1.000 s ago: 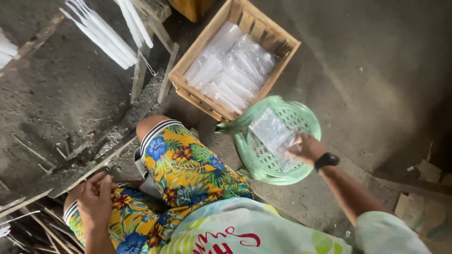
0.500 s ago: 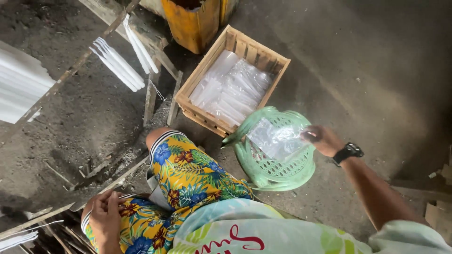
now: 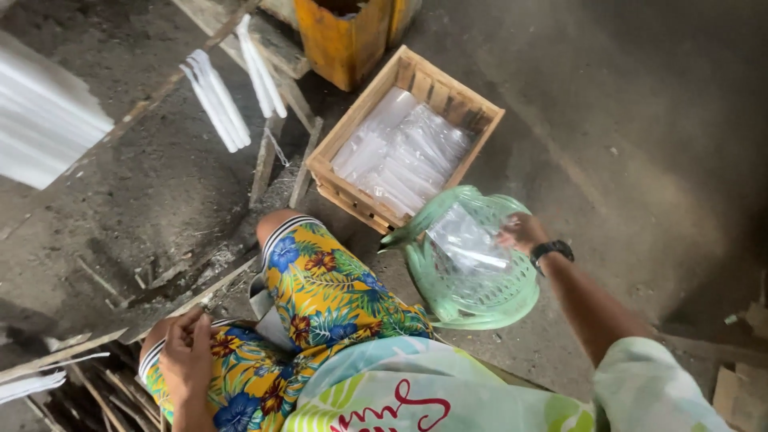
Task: The person is taking finished white candles off a wooden rack and placing them into clear plastic bags for packaging.
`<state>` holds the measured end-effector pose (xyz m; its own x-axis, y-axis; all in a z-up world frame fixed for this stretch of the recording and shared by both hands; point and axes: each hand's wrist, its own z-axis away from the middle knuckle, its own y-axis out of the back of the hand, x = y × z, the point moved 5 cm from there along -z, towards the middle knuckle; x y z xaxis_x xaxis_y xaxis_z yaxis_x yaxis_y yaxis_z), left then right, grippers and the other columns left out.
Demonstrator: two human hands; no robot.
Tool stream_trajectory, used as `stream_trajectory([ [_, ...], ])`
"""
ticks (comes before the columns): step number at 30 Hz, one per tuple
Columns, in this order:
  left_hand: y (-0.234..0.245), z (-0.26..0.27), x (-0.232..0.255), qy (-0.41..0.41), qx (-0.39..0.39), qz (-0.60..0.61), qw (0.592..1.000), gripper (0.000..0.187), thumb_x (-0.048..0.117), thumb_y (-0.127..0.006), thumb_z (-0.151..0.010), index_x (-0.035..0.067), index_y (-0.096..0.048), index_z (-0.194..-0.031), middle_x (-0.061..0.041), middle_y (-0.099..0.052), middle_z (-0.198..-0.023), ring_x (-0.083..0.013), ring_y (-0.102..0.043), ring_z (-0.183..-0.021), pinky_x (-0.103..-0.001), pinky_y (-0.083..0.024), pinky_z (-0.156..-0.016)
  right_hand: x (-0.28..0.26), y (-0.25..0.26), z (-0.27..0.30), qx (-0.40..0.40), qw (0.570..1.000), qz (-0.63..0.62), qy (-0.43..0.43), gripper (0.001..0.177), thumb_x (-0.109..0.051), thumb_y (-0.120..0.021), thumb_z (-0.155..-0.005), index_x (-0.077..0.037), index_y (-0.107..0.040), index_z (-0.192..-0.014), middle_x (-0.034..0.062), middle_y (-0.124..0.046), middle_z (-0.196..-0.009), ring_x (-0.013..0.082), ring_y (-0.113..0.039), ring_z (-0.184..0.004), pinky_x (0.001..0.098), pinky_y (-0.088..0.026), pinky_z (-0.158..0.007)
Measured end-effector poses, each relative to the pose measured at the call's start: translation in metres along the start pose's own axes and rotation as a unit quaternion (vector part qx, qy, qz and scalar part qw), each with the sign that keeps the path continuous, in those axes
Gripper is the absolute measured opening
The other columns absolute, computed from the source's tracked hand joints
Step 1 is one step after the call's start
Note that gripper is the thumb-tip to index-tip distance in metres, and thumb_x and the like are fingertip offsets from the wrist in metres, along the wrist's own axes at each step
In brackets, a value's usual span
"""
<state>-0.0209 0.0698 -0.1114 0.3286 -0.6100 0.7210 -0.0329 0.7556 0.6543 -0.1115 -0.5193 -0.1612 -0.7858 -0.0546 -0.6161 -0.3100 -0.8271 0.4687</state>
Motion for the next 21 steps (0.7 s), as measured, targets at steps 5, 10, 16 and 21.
stream_trajectory([
  [5, 0.002, 0.002, 0.009, 0.014, -0.005, -0.02, 1.0, 0.029, 0.027, -0.052, -0.09, 0.009, -0.059, -0.111, -0.006, -0.063, -0.08, -0.0185, -0.059, -0.076, -0.034, -0.048, -0.067, -0.006, 0.012, 0.02, 0.075, 0.969, 0.223, 0.075, 0.023, -0.024, -0.049, -0.086, -0.009, -0.058, -0.1, 0.0108, -0.06, -0.104, 0.0245, -0.059, -0.091, 0.0345, -0.047, -0.075],
  [10, -0.003, 0.0, 0.007, 0.003, -0.016, -0.025, 1.0, 0.031, 0.028, -0.051, -0.09, 0.009, -0.057, -0.113, -0.008, -0.063, -0.085, -0.0224, -0.059, -0.08, -0.038, -0.048, -0.069, -0.002, 0.038, 0.025, 0.102, 0.954, 0.258, 0.111, 0.029, -0.033, -0.048, -0.081, -0.014, -0.066, -0.091, 0.0066, -0.066, -0.091, 0.0218, -0.06, -0.082, 0.0325, -0.041, -0.067],
  [16, -0.004, -0.001, -0.004, -0.029, 0.001, -0.013, 0.999, 0.031, 0.027, -0.052, -0.09, 0.006, -0.057, -0.113, -0.007, -0.063, -0.083, -0.0191, -0.059, -0.073, -0.033, -0.049, -0.061, -0.014, 0.055, 0.037, 0.103, 0.936, 0.301, 0.151, 0.028, -0.036, -0.046, -0.081, -0.018, -0.064, -0.092, -0.002, -0.064, -0.102, 0.018, -0.057, -0.101, 0.034, -0.044, -0.075],
  [21, 0.0, 0.003, 0.005, -0.023, 0.003, -0.008, 1.0, 0.031, 0.026, -0.054, -0.089, 0.006, -0.057, -0.112, -0.007, -0.063, -0.08, -0.019, -0.059, -0.075, -0.033, -0.048, -0.063, -0.031, 0.056, 0.037, 0.086, 0.916, 0.303, 0.247, 0.034, -0.028, -0.044, -0.084, -0.006, -0.063, -0.1, 0.0081, -0.06, -0.108, 0.026, -0.058, -0.094, 0.037, -0.044, -0.076],
])
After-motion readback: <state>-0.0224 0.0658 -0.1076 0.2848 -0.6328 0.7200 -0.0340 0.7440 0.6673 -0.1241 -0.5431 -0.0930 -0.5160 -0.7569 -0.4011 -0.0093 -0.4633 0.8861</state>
